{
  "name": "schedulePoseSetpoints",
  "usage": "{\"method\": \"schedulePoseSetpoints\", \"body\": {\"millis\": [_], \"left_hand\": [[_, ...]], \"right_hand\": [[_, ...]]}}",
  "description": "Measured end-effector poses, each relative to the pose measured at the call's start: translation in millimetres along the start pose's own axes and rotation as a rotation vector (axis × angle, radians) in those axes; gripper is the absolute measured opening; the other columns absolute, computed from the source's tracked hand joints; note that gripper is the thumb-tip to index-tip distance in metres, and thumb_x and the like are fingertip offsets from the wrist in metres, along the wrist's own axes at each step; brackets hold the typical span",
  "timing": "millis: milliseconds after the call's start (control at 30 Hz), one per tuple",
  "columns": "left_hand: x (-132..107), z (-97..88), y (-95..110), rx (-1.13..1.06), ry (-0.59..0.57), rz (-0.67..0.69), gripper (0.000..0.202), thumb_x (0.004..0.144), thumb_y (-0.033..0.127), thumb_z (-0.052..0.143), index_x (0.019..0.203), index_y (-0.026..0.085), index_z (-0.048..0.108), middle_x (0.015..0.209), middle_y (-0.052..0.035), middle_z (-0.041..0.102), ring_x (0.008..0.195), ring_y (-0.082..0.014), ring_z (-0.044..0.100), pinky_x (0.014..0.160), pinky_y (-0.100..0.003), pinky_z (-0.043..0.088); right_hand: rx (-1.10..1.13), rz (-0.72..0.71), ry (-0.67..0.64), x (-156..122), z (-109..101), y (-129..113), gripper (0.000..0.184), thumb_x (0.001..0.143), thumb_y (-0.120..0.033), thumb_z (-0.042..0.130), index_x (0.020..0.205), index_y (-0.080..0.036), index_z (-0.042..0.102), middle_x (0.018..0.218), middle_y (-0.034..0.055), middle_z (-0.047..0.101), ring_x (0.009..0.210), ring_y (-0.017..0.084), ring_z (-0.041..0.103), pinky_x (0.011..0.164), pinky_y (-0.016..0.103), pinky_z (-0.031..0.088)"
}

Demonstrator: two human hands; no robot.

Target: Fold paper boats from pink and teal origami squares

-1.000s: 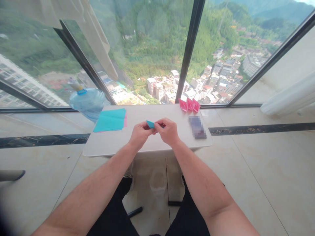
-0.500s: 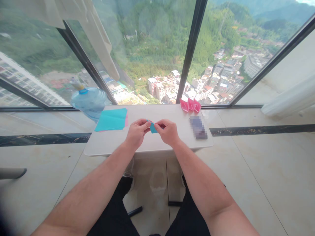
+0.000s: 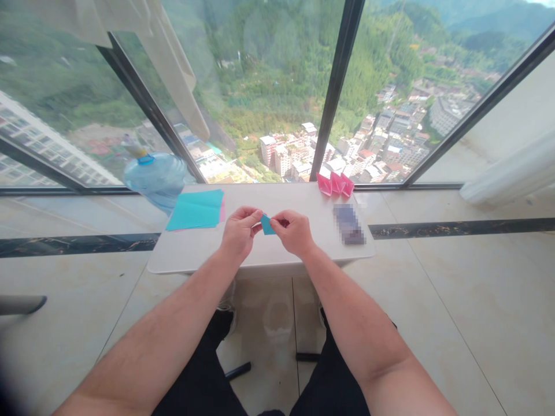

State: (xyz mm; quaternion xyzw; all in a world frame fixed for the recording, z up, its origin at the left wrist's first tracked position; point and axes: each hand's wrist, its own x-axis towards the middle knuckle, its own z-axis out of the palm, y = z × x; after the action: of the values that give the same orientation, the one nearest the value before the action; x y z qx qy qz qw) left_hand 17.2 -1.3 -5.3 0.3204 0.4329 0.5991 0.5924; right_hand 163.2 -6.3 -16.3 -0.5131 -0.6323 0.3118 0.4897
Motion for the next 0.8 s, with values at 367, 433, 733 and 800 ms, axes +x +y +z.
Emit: {"method": "schedulePoseSetpoints", "body": {"millis": [367,433,733,800], "left_hand": [[3.2,-0.9,-4.7,0.099,-0.026,0.023,0.029,0.055,0.031,0.087,0.07,0.016,0.066,0.068,0.0006,0.065,0.065,-0.013,0.06,0.066,-0.03,0.05],[3.1,-0.4,-5.2,0.108,-0.011,0.035,0.028,0.054,0.03,0.086,0.067,0.016,0.065,0.065,0.0017,0.063,0.063,-0.0122,0.058,0.065,-0.029,0.049],[4.9,-2.4,0.1,0.1,0.027,0.038,0.03,0.053,0.031,0.088,0.06,0.017,0.062,0.06,0.0024,0.059,0.061,-0.0115,0.056,0.064,-0.029,0.049],[6.2,-3.5,0.1,0.098,0.026,0.027,0.031,0.054,0.033,0.088,0.06,0.017,0.063,0.06,0.0017,0.06,0.06,-0.0115,0.056,0.064,-0.029,0.049]], "right_hand": [[0.072,0.104,-0.016,-0.4,-1.0,-0.7,0.025,0.076,-0.043,0.07,0.068,-0.019,0.068,0.061,0.001,0.065,0.059,0.015,0.056,0.055,0.027,0.045],[0.065,0.104,-0.025,-0.2,-2.0,-1.3,0.026,0.075,-0.044,0.07,0.068,-0.019,0.067,0.061,0.001,0.065,0.058,0.015,0.055,0.055,0.027,0.044],[0.074,0.096,-0.066,-0.1,-0.4,-3.2,0.022,0.074,-0.039,0.069,0.066,-0.019,0.066,0.061,0.0002,0.064,0.059,0.014,0.054,0.055,0.026,0.043],[0.078,0.104,-0.073,0.1,-0.4,-2.6,0.021,0.074,-0.037,0.069,0.066,-0.019,0.066,0.06,0.0,0.063,0.059,0.014,0.053,0.055,0.026,0.042]]}}
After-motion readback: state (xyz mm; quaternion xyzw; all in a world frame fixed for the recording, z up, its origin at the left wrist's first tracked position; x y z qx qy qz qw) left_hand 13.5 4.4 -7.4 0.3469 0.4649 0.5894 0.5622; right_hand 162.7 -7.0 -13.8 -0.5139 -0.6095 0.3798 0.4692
